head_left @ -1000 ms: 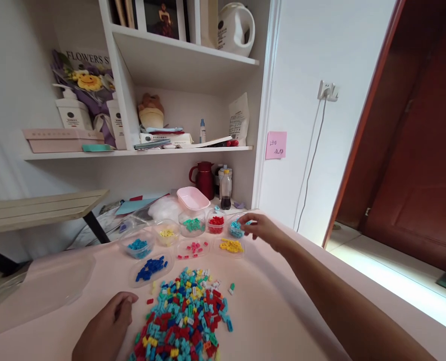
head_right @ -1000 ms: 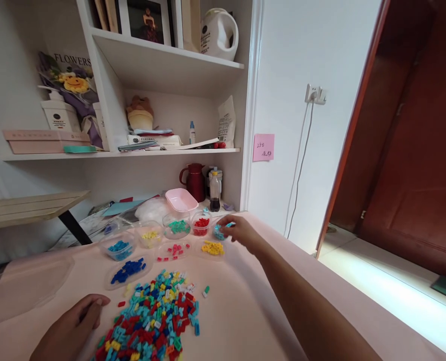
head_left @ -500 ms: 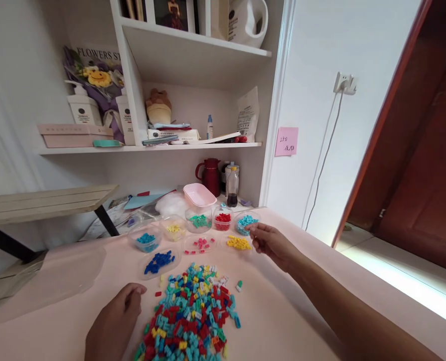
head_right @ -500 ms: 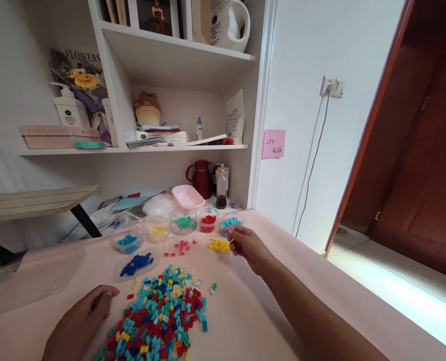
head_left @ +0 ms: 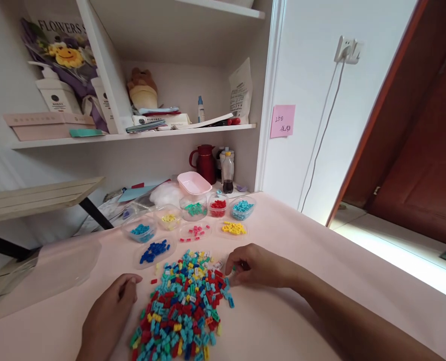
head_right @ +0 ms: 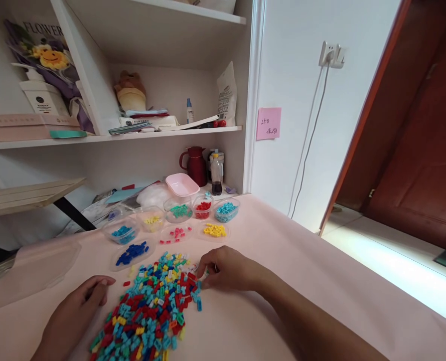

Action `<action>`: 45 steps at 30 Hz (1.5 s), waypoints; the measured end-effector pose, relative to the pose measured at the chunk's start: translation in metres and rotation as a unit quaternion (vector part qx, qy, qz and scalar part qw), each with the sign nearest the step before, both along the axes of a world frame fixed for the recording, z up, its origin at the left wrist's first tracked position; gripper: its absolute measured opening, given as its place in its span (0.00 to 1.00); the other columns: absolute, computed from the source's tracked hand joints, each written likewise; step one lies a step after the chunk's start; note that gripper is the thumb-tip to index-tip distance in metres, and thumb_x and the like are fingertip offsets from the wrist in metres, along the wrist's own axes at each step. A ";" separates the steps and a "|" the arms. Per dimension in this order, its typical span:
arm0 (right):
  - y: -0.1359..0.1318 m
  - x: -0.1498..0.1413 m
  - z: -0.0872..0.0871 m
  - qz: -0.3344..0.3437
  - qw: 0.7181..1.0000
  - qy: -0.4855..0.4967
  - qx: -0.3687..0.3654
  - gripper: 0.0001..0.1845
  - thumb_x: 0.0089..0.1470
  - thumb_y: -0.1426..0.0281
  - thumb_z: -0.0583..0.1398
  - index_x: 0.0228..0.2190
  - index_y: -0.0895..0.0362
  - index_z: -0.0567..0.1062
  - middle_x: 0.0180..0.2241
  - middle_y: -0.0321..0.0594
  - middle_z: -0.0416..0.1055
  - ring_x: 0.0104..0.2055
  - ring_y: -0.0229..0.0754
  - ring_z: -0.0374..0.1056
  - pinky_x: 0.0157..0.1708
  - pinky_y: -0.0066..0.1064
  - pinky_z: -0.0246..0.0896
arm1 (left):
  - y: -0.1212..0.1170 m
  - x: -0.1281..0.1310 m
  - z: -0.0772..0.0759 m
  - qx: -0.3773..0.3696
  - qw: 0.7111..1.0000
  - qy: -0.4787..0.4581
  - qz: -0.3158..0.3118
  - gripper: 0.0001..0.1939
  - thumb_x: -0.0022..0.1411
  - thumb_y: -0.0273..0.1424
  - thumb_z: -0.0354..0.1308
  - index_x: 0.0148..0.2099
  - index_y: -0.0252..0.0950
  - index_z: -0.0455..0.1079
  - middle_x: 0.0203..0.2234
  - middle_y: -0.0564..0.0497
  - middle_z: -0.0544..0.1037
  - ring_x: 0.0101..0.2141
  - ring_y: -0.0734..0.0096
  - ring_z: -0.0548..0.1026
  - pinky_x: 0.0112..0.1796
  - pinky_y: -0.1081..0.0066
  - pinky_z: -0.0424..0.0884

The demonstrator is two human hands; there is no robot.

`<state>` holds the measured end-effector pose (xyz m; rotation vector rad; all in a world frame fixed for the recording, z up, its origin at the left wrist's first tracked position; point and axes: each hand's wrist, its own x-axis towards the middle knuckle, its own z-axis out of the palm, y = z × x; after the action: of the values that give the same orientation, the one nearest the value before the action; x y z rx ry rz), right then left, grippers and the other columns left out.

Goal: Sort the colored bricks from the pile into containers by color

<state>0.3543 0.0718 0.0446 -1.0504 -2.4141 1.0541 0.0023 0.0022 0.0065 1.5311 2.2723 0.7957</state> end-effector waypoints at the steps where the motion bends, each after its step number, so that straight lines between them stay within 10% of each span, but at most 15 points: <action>1: -0.002 -0.001 0.000 0.008 1.000 -0.014 0.013 0.13 0.46 0.67 0.65 0.37 0.53 0.78 0.25 0.31 0.67 0.26 0.33 0.59 0.25 0.24 0.51 | 0.000 -0.001 -0.001 -0.001 1.000 -0.001 0.001 0.18 0.60 0.45 0.43 0.39 0.43 0.70 0.24 0.57 0.76 0.28 0.67 0.75 0.28 0.74 0.66; 45: 0.022 0.008 -0.012 -0.100 0.995 0.000 0.018 0.11 0.48 0.73 0.57 0.31 0.56 0.79 0.28 0.37 0.75 0.28 0.37 0.68 0.27 0.25 0.59 | -0.001 -0.001 0.001 -0.010 1.000 -0.012 -0.002 0.19 0.60 0.46 0.42 0.40 0.43 0.69 0.25 0.56 0.75 0.30 0.66 0.75 0.31 0.73 0.66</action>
<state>0.3619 0.0933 0.0325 -1.2494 -2.2614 0.9390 0.0009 0.0016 0.0071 1.5084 2.2531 0.7832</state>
